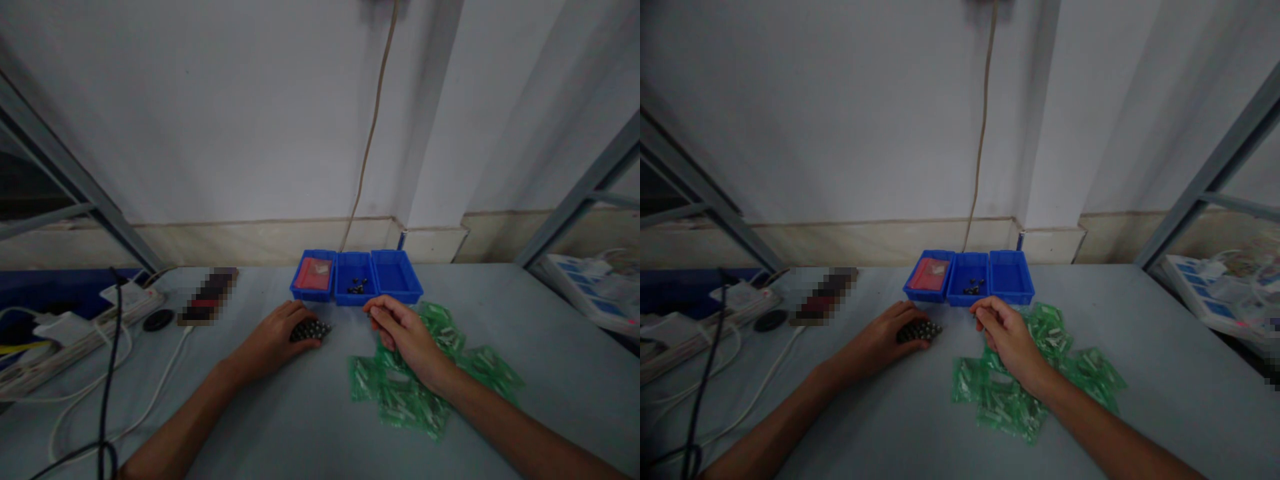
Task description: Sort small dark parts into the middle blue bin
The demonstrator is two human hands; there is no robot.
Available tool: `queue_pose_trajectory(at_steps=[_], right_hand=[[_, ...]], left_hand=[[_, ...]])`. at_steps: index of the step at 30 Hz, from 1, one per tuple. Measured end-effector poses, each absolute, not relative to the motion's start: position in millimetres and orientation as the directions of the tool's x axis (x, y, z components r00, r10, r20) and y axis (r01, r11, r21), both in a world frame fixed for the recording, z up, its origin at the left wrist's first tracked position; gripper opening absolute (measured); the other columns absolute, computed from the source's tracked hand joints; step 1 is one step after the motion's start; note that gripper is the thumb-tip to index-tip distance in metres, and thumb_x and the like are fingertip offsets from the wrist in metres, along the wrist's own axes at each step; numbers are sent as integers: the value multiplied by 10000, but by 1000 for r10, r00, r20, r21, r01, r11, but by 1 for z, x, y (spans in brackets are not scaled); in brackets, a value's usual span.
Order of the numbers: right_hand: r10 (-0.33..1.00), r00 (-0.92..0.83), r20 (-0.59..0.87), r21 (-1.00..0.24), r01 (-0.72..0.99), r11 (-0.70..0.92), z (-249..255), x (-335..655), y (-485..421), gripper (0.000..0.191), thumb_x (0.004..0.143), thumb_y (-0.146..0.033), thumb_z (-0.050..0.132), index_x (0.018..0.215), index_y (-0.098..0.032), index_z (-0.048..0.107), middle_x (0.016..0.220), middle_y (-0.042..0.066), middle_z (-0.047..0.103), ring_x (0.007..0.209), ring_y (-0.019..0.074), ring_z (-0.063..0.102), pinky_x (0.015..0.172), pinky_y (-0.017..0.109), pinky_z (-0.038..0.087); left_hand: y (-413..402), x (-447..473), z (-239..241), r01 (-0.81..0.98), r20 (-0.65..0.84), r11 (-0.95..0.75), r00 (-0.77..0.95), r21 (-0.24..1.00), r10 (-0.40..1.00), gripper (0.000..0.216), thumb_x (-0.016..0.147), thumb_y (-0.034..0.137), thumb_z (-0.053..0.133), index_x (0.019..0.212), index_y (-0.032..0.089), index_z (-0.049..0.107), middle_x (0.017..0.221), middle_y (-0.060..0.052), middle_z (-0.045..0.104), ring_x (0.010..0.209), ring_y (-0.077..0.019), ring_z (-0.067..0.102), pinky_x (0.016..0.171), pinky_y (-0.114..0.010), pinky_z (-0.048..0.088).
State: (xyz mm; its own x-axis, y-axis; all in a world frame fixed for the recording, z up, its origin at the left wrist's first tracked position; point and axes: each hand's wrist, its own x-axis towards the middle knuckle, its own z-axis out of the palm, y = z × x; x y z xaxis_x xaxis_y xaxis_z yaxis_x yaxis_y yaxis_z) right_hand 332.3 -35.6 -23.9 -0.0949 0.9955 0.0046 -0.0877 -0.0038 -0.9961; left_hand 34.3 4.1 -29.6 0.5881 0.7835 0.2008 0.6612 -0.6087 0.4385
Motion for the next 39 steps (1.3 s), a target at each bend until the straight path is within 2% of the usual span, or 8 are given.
queue_pose_trajectory(at_steps=[9,13,18,24,30,35,39], right_hand=[[996,-94,8,-996,-91,-1,-23,332,-36,436,890,-633,768,1000,-213,730,743,-25,573,509,94,392,463,244,259],[996,-89,-3,-995,-94,-12,-24,333,-36,439,888,-633,774,1008,-213,733,745,-25,574,514,93,395,467,241,262],[995,-98,-4,-996,-83,-12,-23,333,-36,455,882,-650,776,1007,-215,732,743,-24,573,521,97,403,467,239,253],[996,-93,1,-996,-92,-7,-25,333,-35,455,877,-656,782,998,-220,736,739,-26,572,511,94,398,463,242,258],[996,-89,11,-995,-101,2,-25,333,-36,435,888,-637,787,1000,-218,743,740,-31,568,508,88,394,457,239,253],[996,-91,15,-994,-111,5,-25,333,-36,443,893,-632,791,1008,-207,744,735,-36,558,511,85,397,454,233,265],[996,-77,50,-987,-154,38,-23,334,-37,394,911,-573,804,1063,-216,735,762,-40,558,510,79,399,459,233,285]], left_hand=[[1,38,-25,675,191,-601,582,427,790,316,1009,471,759,1213,234,714,1247,-85,700,1160,-293,682,1072,-444,536],[2,35,-26,679,208,-613,585,405,784,386,977,504,796,1230,227,708,1242,-89,696,1150,-298,686,1056,-448,545],[4,33,-28,675,227,-632,595,380,771,352,1022,524,730,1227,239,703,1234,-84,704,1132,-287,699,1033,-450,565],[2,29,-26,690,250,-663,615,291,748,486,943,628,788,1222,242,694,1222,-97,723,1107,-313,719,986,-457,587],[4,23,-27,703,243,-692,651,165,719,550,982,727,680,1219,230,673,1167,-109,737,1091,-330,736,970,-468,588],[5,24,-24,720,197,-677,650,150,734,569,997,748,636,1208,220,670,1154,-110,737,1014,-323,754,861,-436,604],[3,26,-19,729,190,-662,635,174,749,601,971,767,659,1213,217,673,1173,-115,740,1000,-318,754,846,-420,602]])
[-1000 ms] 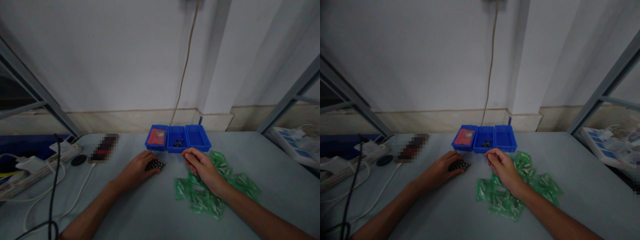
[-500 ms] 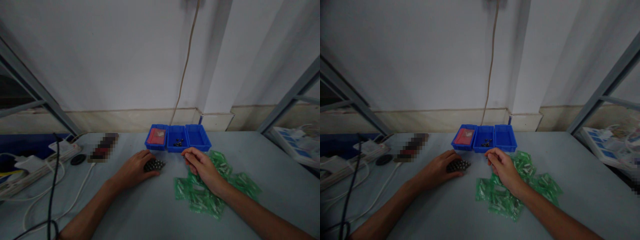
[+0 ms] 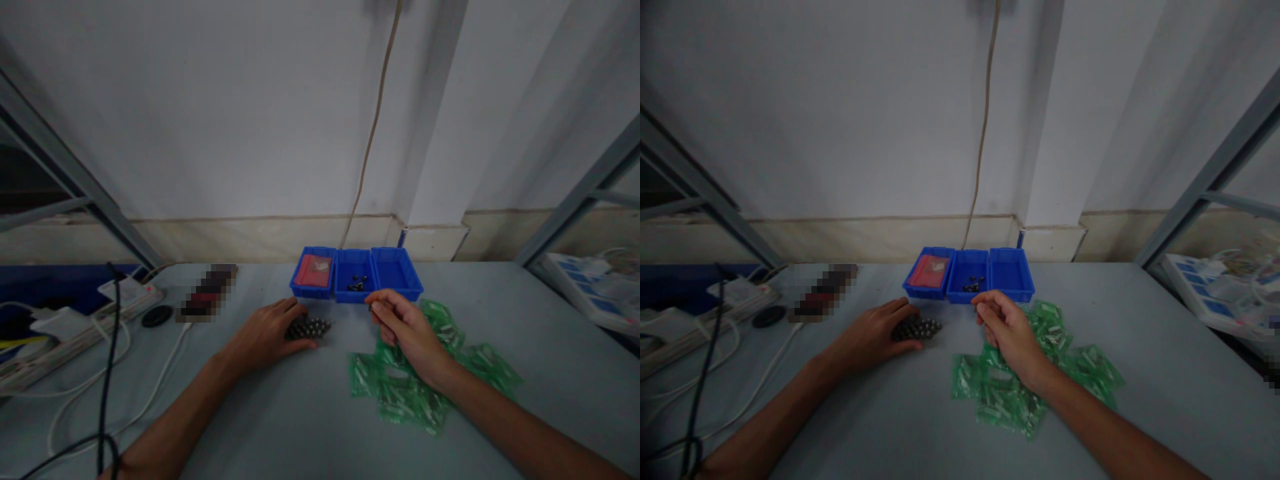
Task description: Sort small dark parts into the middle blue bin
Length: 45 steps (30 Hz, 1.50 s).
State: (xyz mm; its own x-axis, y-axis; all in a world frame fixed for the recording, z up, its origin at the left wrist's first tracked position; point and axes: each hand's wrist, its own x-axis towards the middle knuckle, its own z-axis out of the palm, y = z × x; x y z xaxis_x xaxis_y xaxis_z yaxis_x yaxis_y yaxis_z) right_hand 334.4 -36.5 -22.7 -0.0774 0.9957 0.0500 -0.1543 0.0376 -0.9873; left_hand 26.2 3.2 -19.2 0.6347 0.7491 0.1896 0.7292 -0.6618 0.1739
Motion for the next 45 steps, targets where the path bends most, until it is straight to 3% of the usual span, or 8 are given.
queue_pose_trajectory(at_steps=[3,6,10,15,23,42,45], right_hand=[[994,-62,89,-985,-156,78,-20,335,-38,376,914,-531,813,1126,-232,730,840,-26,598,523,81,418,463,239,316],[994,-46,97,-989,-114,92,-18,335,-38,380,899,-520,828,1136,-238,734,894,-13,623,532,85,432,456,243,324],[994,-17,111,-988,-106,108,-18,335,-37,367,896,-526,822,1106,-239,734,871,-14,622,521,89,429,445,243,321],[992,0,129,-984,-123,128,-19,335,-36,336,942,-527,775,1098,-234,721,840,-12,640,518,96,444,448,238,328],[992,-1,124,-983,-136,122,-20,335,-36,353,937,-543,773,1093,-231,719,825,-21,633,512,88,437,441,225,324],[990,-6,142,-979,-146,140,-17,334,-39,308,914,-499,819,1063,-254,705,883,-26,604,525,85,410,450,237,302],[993,-30,115,-984,-143,110,-17,334,-40,318,891,-492,853,1013,-247,691,742,-56,530,518,96,384,457,241,286]], left_hand=[[3,27,-17,721,210,-661,627,210,750,504,1072,692,543,1217,226,670,1190,-101,745,1035,-296,750,881,-402,594],[5,26,-18,723,251,-655,607,220,754,414,1182,492,344,1235,232,662,1198,-81,750,1064,-264,745,928,-389,580],[12,20,-21,762,275,-631,582,145,765,379,1186,385,321,1226,220,660,1135,-81,762,1012,-265,747,893,-391,582],[16,16,-23,761,286,-646,607,62,741,363,1177,448,386,1183,214,664,1083,-86,771,967,-277,751,852,-394,582],[9,25,-23,743,293,-660,610,110,736,469,1123,622,470,1151,204,680,1031,-97,753,887,-275,741,821,-409,596],[12,24,-25,762,238,-615,570,206,786,449,1102,634,524,1221,228,675,1149,-93,739,990,-277,733,878,-396,571],[12,23,-25,769,227,-607,566,203,793,446,1103,632,518,1211,231,681,1140,-91,742,987,-280,734,868,-401,574]])
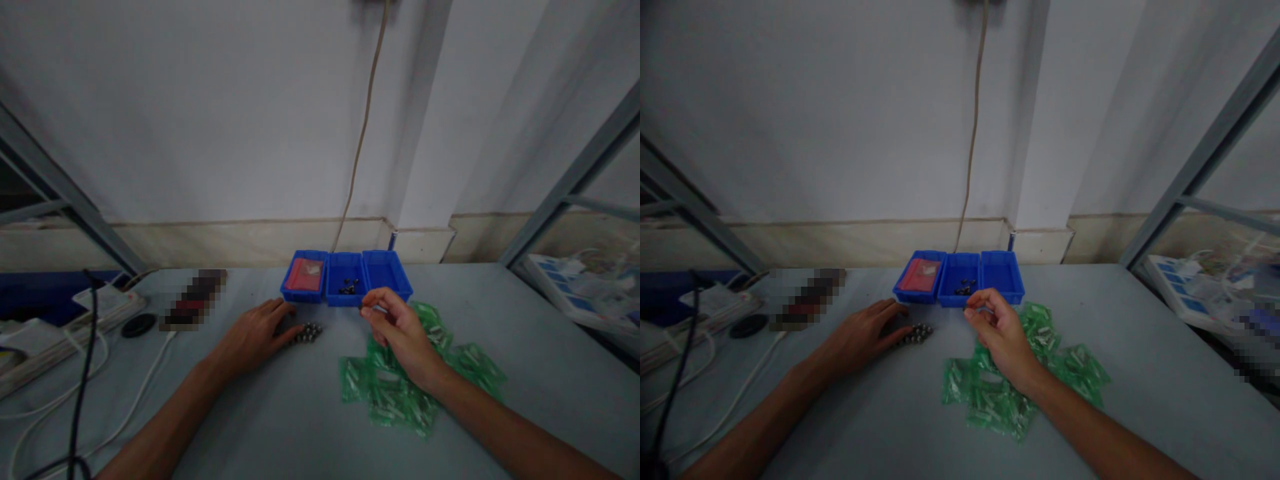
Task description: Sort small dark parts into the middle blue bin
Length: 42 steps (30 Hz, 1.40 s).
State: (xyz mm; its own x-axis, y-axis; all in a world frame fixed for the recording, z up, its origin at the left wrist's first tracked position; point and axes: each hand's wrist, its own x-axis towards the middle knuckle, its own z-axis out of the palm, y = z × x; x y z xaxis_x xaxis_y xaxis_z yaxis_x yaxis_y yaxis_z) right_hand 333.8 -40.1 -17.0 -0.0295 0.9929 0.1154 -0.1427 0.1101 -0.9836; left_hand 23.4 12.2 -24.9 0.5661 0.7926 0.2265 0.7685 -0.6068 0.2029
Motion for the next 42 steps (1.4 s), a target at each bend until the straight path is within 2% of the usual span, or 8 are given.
queue_pose_trajectory(at_steps=[3,7,12,23,27,31,37,42], right_hand=[[993,-94,69,-980,-194,49,-17,333,-42,308,906,-495,843,968,-232,694,637,-74,477,511,104,372,473,245,273],[985,-171,0,-946,-319,-55,-13,330,-45,394,899,-563,830,875,-203,670,804,-13,626,522,73,380,487,241,262],[982,-165,-91,-907,-393,-150,-10,328,-46,498,837,-618,861,752,-192,618,666,-46,509,497,69,301,465,240,206],[994,-97,-48,-894,-439,-86,-13,329,-43,510,830,-639,867,759,-207,607,687,-36,489,555,103,376,461,225,277],[998,-56,-10,-935,-354,-30,-15,329,-42,500,858,-677,823,818,-223,618,718,-29,520,561,114,415,461,229,303],[989,8,145,-981,-128,145,-18,330,-42,435,955,-669,718,896,-246,637,836,-1,610,583,133,465,489,257,366],[902,34,430,-884,220,413,-21,331,-48,105,1041,-372,689,1011,-271,687,977,37,665,876,220,614,784,343,499],[904,-21,427,-879,226,420,-18,328,-52,54,990,-300,740,984,-267,698,986,43,690,895,234,637,788,361,495]], left_hand=[[12,24,-24,767,237,-606,562,211,793,442,1099,635,519,1196,237,685,1139,-87,749,1001,-283,735,876,-406,577],[12,24,-24,766,238,-609,565,206,790,452,1096,647,517,1193,238,683,1152,-89,750,989,-275,736,887,-405,580],[13,23,-25,766,238,-606,560,215,793,440,1094,630,524,1190,235,692,1149,-91,753,1005,-281,736,892,-408,583],[14,23,-28,755,245,-611,562,236,790,443,1093,638,535,1206,240,692,1120,-83,749,979,-275,731,884,-400,565],[14,23,-27,749,249,-613,562,251,789,447,1093,638,530,1190,236,701,1103,-79,754,960,-266,728,870,-389,566],[13,23,-26,754,246,-605,555,255,795,447,1090,641,534,1191,238,699,1122,-81,757,985,-275,728,879,-397,561],[13,24,-25,763,213,-601,563,237,799,441,1105,625,512,1206,232,684,1138,-88,749,1007,-279,726,881,-394,554],[12,25,-25,766,200,-595,561,241,803,442,1099,628,525,1183,228,693,1146,-97,749,994,-287,725,879,-405,553]])
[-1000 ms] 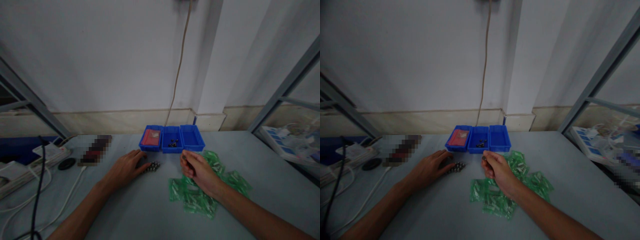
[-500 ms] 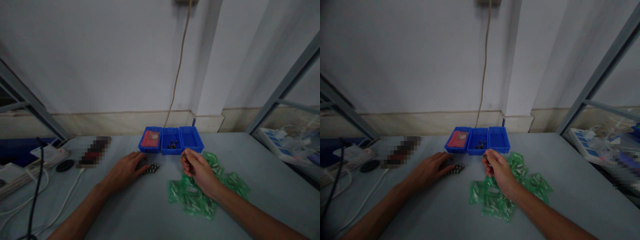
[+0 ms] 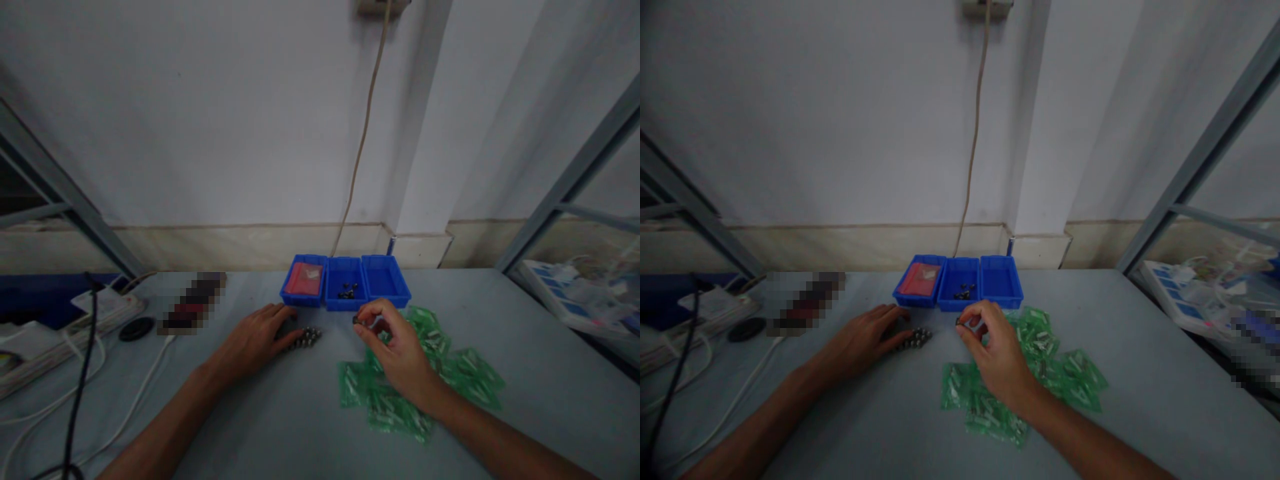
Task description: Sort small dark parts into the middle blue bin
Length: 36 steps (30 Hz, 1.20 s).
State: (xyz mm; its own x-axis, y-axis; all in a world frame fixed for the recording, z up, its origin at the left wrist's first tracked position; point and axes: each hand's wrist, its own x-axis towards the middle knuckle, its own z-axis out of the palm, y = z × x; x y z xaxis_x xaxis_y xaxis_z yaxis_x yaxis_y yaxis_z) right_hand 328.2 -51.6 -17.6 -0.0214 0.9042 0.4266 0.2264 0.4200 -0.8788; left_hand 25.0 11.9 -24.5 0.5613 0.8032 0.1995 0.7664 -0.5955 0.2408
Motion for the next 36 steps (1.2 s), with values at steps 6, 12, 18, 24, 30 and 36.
queue_pose_trajectory(at_steps=[6,12,18,24,30,36], right_hand=[[969,-170,178,-983,5,182,-19,327,-49,189,921,-391,837,974,-248,725,737,-37,577,618,147,524,566,279,398],[975,-199,103,-993,-74,90,-17,327,-47,340,864,-509,875,959,-224,715,657,-66,535,533,111,478,492,243,345],[987,-155,49,-990,-138,27,-10,327,-50,391,873,-562,855,956,-209,711,756,-30,632,549,91,480,500,225,355],[992,-124,-3,-969,-245,-34,-14,326,-49,504,902,-670,790,838,-188,657,723,-12,641,494,65,414,464,220,266],[988,-135,-75,-930,-348,-117,-14,325,-46,612,849,-723,811,678,-197,549,548,-93,383,443,52,269,426,218,209],[989,-134,-64,-916,-386,-111,-12,325,-48,552,858,-671,832,748,-196,574,607,-88,434,441,41,262,408,196,224]], left_hand=[[10,27,-25,754,235,-603,556,261,797,437,1097,624,532,1213,229,677,1169,-102,761,1025,-294,731,917,-420,557],[10,28,-23,765,183,-580,550,279,815,414,1126,580,485,1243,223,659,1207,-112,753,1087,-316,730,958,-455,556],[10,25,-25,748,201,-591,556,301,806,343,1141,525,480,1241,251,660,1205,-84,755,1097,-300,727,974,-438,550],[12,24,-27,743,193,-596,565,303,802,327,1161,487,434,1237,246,641,1203,-80,741,1093,-293,719,966,-437,545],[12,25,-27,741,189,-593,564,315,804,330,1166,487,413,1223,250,636,1190,-74,733,1075,-286,715,960,-434,545],[12,25,-26,737,198,-591,558,329,806,350,1151,520,439,1226,254,653,1195,-82,739,1081,-289,719,971,-435,553]])
